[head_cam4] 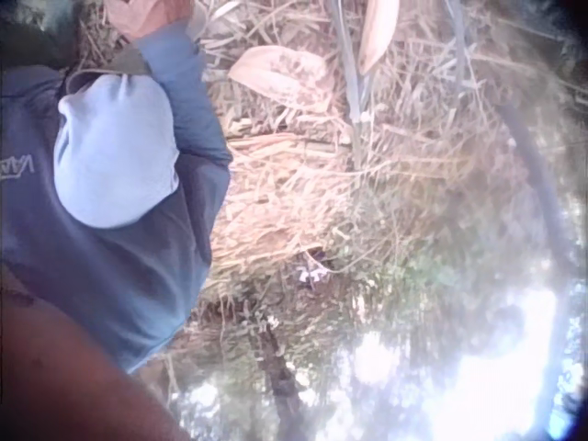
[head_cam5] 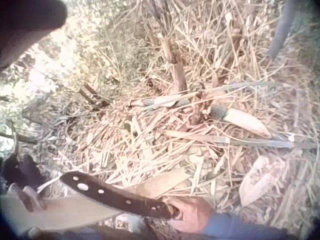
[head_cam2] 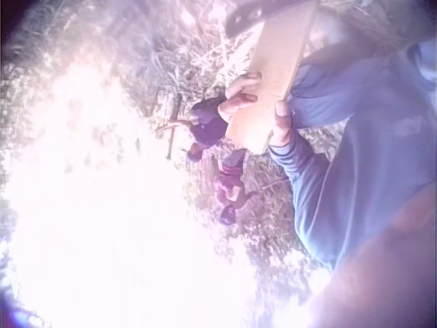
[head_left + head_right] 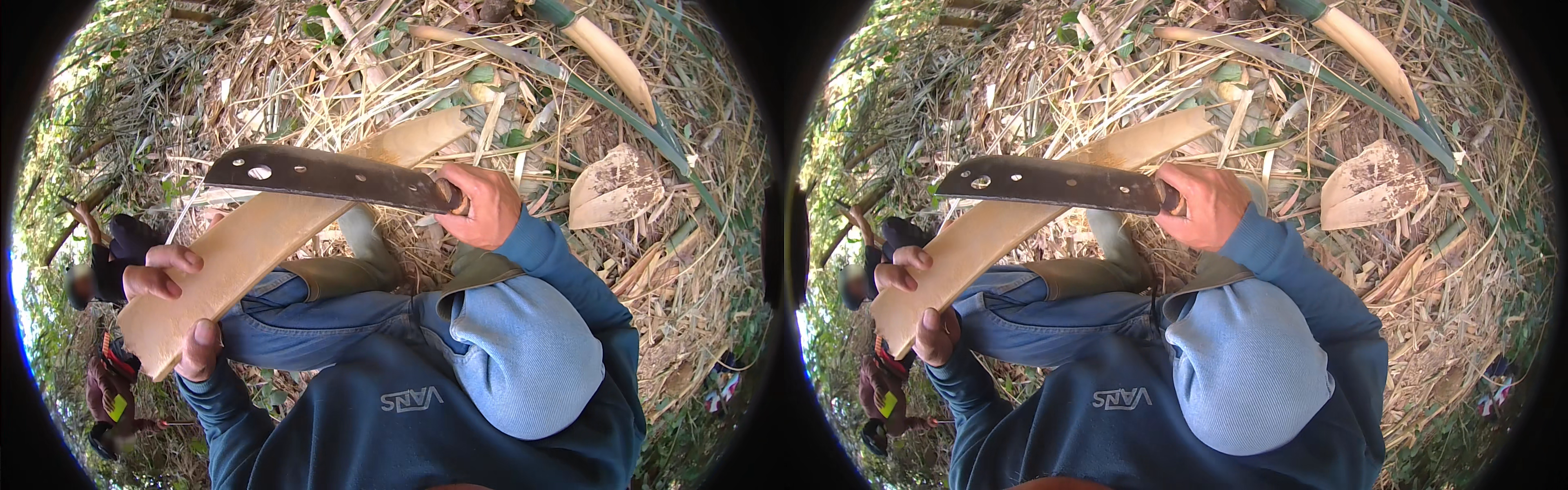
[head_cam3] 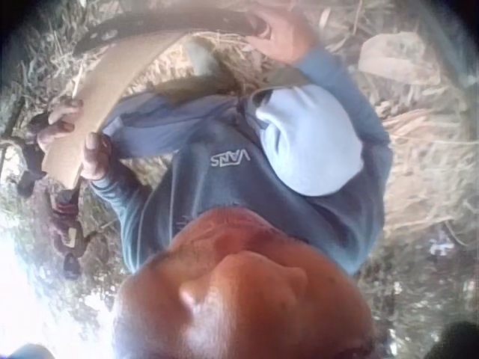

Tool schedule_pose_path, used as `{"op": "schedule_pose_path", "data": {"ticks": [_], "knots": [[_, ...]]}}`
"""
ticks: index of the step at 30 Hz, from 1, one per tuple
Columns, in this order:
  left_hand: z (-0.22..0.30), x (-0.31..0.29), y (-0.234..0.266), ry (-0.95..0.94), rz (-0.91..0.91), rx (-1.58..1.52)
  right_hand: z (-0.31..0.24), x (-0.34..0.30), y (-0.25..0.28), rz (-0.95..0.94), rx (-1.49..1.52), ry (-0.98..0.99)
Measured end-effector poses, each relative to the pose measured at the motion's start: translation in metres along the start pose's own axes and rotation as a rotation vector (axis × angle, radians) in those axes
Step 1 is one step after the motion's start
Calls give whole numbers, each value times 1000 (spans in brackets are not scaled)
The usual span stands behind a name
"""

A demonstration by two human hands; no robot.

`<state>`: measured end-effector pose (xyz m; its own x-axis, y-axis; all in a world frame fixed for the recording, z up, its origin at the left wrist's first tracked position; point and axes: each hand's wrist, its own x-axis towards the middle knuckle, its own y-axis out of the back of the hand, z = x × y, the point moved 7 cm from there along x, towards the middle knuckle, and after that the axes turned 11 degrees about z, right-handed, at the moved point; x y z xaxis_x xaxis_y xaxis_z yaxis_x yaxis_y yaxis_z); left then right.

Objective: The person sits on the ground in a bamboo grove and uses a machete to split a long bamboo stalk into thin strips. They repeatedly strike and pry the bamboo to separate it into usable pieces.

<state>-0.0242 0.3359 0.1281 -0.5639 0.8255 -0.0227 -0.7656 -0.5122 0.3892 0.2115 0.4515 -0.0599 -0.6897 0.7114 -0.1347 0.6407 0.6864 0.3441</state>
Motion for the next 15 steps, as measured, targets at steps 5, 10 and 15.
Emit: {"op": "schedule_pose_path", "data": {"ticks": [5, 10, 15], "knots": [[2, -16, 1, -32, 30, -8, -1, 10, -6, -62, 43, -26], [20, -25, 16, -119, 73, -145, -4, 12, -5, -35, 108, 64], [-3, -25, -16, -6, 39, 254, 1, 15, -14, -74, 54, -15]]}}
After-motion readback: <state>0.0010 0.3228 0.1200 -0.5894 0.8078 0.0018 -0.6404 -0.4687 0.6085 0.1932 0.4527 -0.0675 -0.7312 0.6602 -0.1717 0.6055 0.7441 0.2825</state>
